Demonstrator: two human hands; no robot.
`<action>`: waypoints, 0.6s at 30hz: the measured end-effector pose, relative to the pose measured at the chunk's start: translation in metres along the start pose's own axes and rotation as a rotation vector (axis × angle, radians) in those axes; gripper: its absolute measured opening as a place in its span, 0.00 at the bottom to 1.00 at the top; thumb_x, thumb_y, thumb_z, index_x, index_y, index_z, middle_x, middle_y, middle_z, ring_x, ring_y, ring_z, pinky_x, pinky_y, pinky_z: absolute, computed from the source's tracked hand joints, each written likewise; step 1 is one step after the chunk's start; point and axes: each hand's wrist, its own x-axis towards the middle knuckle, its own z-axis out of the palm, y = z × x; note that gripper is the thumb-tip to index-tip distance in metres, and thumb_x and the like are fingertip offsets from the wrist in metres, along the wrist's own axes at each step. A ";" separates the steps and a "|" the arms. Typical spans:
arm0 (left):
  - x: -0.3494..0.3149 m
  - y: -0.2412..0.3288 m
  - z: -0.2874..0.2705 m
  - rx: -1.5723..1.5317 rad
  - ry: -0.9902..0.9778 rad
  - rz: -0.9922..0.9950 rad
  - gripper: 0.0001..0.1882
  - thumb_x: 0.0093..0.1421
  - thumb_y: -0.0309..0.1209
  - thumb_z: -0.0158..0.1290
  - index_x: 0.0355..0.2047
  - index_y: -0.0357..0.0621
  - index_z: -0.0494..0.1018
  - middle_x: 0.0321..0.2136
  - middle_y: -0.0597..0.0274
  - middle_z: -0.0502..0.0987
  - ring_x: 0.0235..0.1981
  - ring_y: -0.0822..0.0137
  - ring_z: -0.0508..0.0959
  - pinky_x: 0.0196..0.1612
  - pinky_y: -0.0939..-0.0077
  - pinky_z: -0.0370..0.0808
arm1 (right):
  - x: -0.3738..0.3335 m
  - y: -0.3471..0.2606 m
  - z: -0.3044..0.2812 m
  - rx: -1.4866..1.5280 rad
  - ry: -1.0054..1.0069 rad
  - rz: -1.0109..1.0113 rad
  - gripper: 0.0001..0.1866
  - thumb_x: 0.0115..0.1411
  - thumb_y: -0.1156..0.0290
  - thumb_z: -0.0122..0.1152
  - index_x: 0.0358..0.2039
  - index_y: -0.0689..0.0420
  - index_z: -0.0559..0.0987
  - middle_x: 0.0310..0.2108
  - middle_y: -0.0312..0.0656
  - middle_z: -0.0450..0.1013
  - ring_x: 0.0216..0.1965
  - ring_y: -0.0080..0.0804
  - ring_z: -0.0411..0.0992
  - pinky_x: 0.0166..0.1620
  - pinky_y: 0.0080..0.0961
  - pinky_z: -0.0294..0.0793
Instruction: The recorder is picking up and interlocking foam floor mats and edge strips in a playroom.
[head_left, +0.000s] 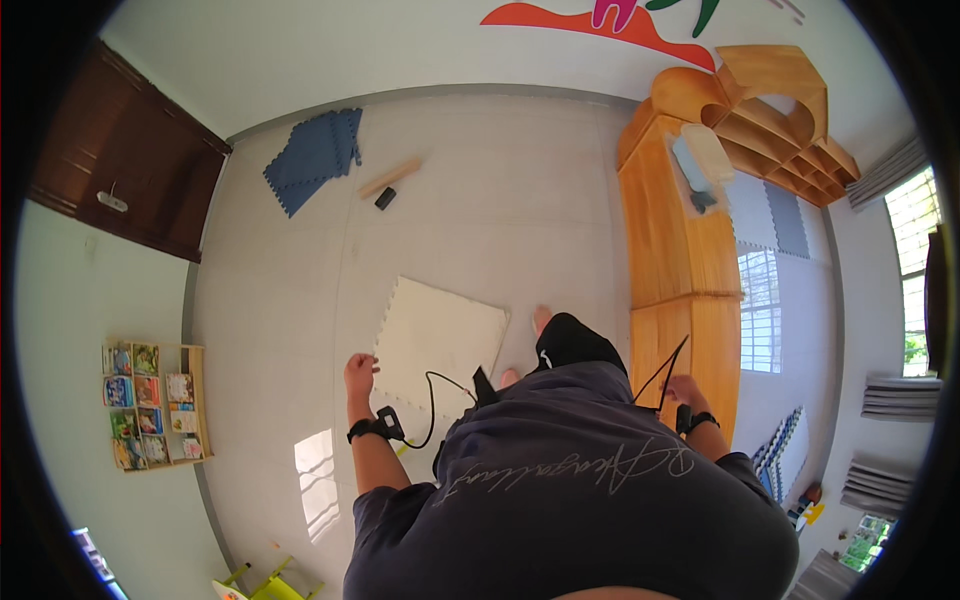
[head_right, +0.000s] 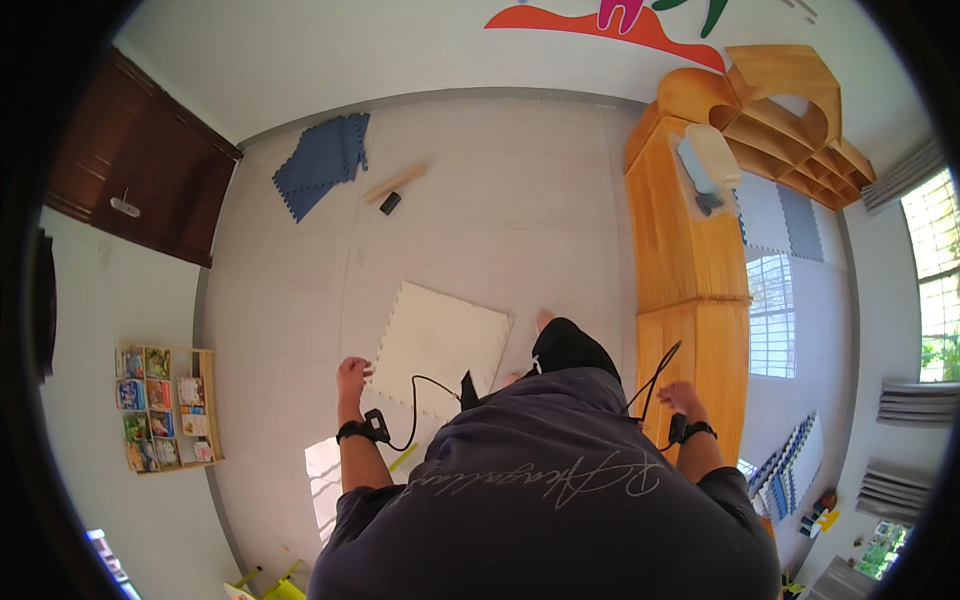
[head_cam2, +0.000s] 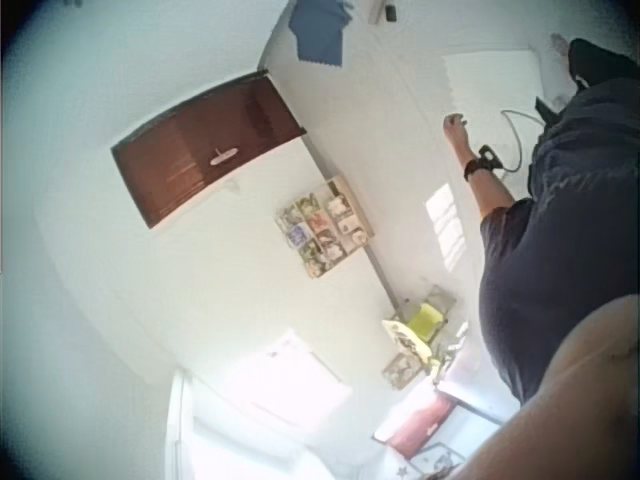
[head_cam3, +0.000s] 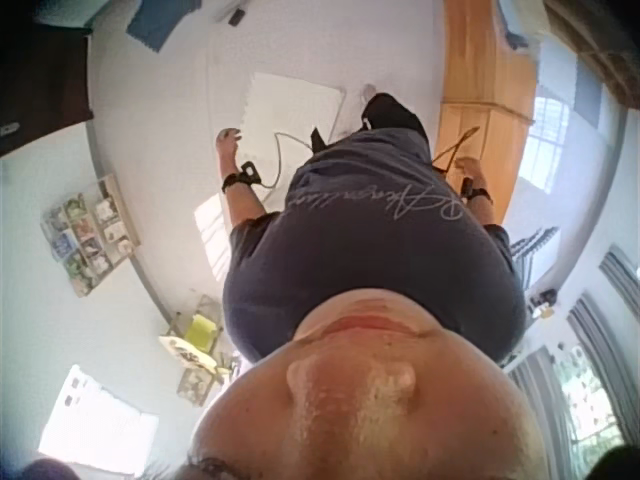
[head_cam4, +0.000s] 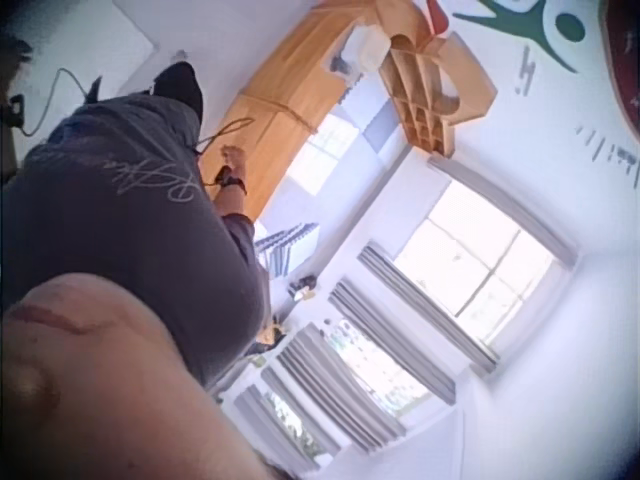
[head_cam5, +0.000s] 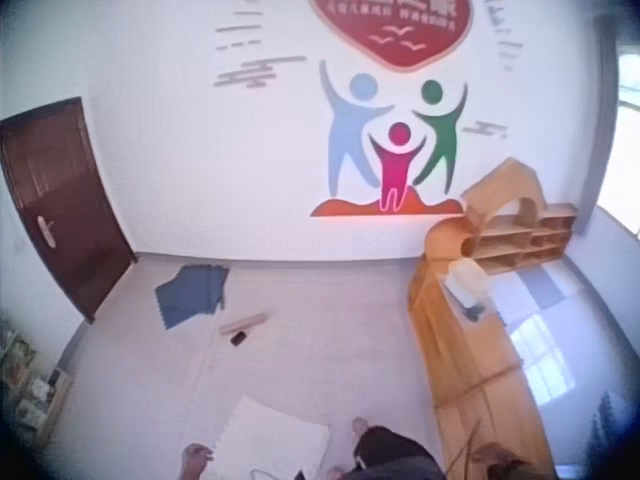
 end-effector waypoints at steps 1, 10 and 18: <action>0.023 0.021 0.005 -0.002 0.007 -0.007 0.09 0.59 0.28 0.50 0.34 0.35 0.76 0.30 0.56 0.81 0.28 0.66 0.81 0.29 0.74 0.77 | 0.014 0.007 -0.006 -0.196 -0.119 -0.174 0.12 0.63 0.66 0.58 0.32 0.63 0.80 0.34 0.43 0.80 0.30 0.31 0.78 0.29 0.31 0.74; 0.170 0.093 0.057 0.062 0.051 -0.153 0.08 0.57 0.28 0.52 0.32 0.36 0.77 0.27 0.58 0.81 0.27 0.66 0.82 0.32 0.72 0.78 | 0.239 -0.170 -0.088 -0.182 0.023 0.066 0.11 0.59 0.68 0.59 0.21 0.55 0.78 0.19 0.40 0.75 0.16 0.32 0.72 0.18 0.29 0.64; 0.204 0.123 0.039 -0.108 0.288 -0.311 0.08 0.58 0.29 0.51 0.33 0.38 0.76 0.31 0.57 0.82 0.28 0.64 0.82 0.30 0.71 0.76 | 0.438 -0.682 -0.117 -0.307 0.033 -0.357 0.11 0.52 0.64 0.60 0.25 0.59 0.79 0.23 0.38 0.77 0.26 0.27 0.74 0.29 0.25 0.71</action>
